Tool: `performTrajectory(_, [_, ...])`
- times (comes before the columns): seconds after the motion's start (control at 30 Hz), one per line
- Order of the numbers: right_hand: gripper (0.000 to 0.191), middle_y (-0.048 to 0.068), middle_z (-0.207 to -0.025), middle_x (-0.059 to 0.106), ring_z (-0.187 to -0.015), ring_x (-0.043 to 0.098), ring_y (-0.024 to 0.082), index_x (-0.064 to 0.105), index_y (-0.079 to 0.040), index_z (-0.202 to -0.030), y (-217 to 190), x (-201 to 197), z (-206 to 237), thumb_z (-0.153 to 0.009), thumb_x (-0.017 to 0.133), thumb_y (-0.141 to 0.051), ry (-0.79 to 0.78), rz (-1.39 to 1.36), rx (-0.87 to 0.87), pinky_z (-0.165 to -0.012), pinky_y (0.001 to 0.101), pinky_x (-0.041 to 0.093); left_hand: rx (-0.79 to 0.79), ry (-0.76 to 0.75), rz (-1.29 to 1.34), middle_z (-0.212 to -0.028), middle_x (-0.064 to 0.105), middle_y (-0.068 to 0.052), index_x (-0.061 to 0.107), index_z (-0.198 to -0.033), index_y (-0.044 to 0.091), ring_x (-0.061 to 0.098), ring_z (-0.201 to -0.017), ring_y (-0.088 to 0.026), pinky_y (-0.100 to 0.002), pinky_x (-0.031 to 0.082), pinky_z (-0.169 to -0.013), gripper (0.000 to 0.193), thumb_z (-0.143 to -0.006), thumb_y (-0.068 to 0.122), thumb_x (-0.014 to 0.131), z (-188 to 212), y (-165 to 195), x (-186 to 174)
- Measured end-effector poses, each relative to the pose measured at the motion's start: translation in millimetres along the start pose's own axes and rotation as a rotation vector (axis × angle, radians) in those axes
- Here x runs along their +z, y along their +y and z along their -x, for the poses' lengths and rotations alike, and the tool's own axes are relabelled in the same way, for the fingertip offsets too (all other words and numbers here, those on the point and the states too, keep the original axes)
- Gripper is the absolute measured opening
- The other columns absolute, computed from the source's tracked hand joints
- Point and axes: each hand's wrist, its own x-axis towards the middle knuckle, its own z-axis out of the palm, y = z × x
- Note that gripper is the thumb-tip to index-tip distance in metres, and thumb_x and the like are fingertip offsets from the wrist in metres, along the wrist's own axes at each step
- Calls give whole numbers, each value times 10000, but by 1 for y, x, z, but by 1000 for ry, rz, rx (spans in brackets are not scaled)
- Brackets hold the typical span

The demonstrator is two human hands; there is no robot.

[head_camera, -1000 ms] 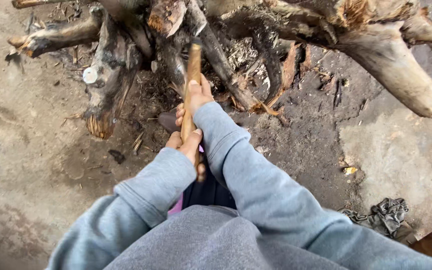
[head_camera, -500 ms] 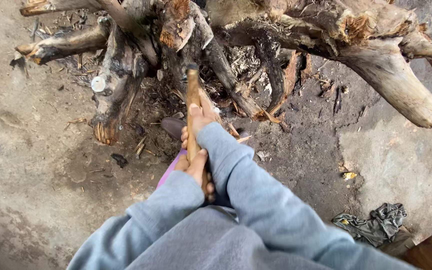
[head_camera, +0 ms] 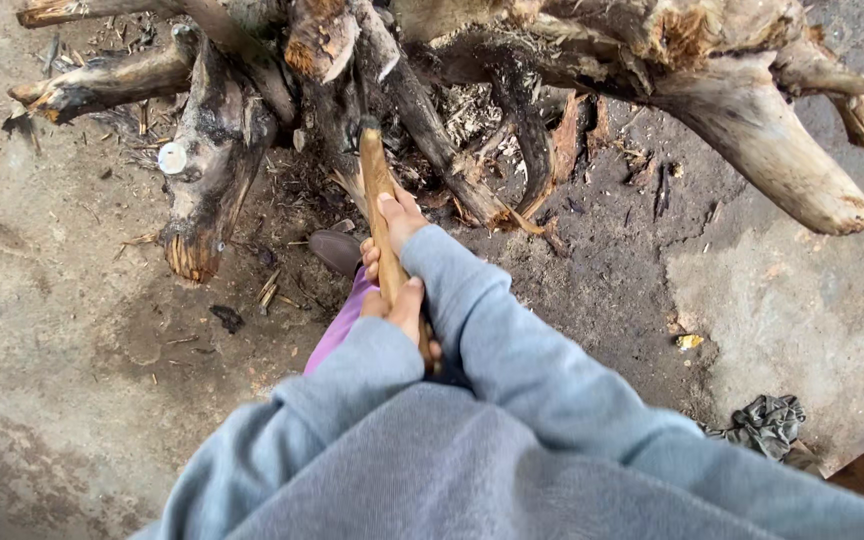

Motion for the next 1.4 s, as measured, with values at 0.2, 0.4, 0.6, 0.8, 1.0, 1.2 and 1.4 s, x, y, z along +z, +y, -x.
performTrajectory(0.2, [410, 151, -685, 476, -487, 467, 247, 319, -442, -1467, 25, -24, 2, -1059, 350, -416, 147, 67, -85, -416, 444, 438, -167, -80, -27, -651, 550, -113, 491, -1095, 67, 528, -410, -235, -429, 442, -350, 473, -915, 485, 620, 1, -21, -13])
performTrajectory(0.4, [459, 114, -697, 467, -496, 444, 181, 304, -432, -1510, 31, -23, 34, -1061, 398, -439, -154, -161, 71, -436, 364, 439, -59, -71, 169, -674, 547, -135, 463, -1091, 95, 564, -427, -246, -445, 496, -364, 419, -875, 369, 694, 34, -42, -10])
performTrajectory(0.6, [503, 106, -711, 461, -486, 408, 158, 273, -559, -1500, 13, 10, 66, -1025, 395, -448, -186, -130, 56, -437, 348, 431, 47, -121, 282, -675, 543, -114, 426, -1094, 102, 542, -415, -230, -431, 463, -350, 403, -881, 353, 660, 63, -23, -17])
performTrajectory(0.8, [494, 119, -722, 466, -485, 406, 163, 291, -573, -1485, 21, 13, 86, -1022, 413, -450, -163, -97, 17, -432, 344, 423, 26, -101, 300, -665, 523, -121, 382, -1066, 131, 510, -405, -230, -426, 411, -332, 373, -899, 374, 609, 94, -23, -19])
performTrajectory(1.0, [411, 125, -718, 457, -479, 395, 164, 327, -486, -1439, -18, 22, 52, -1029, 364, -482, -163, -29, 24, -405, 343, 401, 0, -133, 327, -688, 518, -109, 376, -1044, 150, 513, -432, -232, -438, 443, -365, 387, -911, 427, 610, 64, 17, 3])
performTrajectory(1.2, [390, 108, -720, 447, -482, 390, 144, 333, -508, -1435, -15, 12, 67, -1045, 351, -491, -164, -40, 64, -414, 323, 405, 103, -71, 306, -701, 524, -127, 386, -1054, 100, 515, -439, -256, -460, 436, -370, 397, -925, 407, 603, 86, 4, 13])
performTrajectory(1.4, [399, 120, -699, 466, -453, 387, 154, 337, -474, -1446, -27, 28, 62, -1047, 339, -466, -103, 25, 38, -383, 328, 391, 84, -136, 387, -702, 532, -114, 388, -1058, 105, 529, -443, -243, -456, 452, -371, 386, -930, 404, 596, 64, 16, 7])
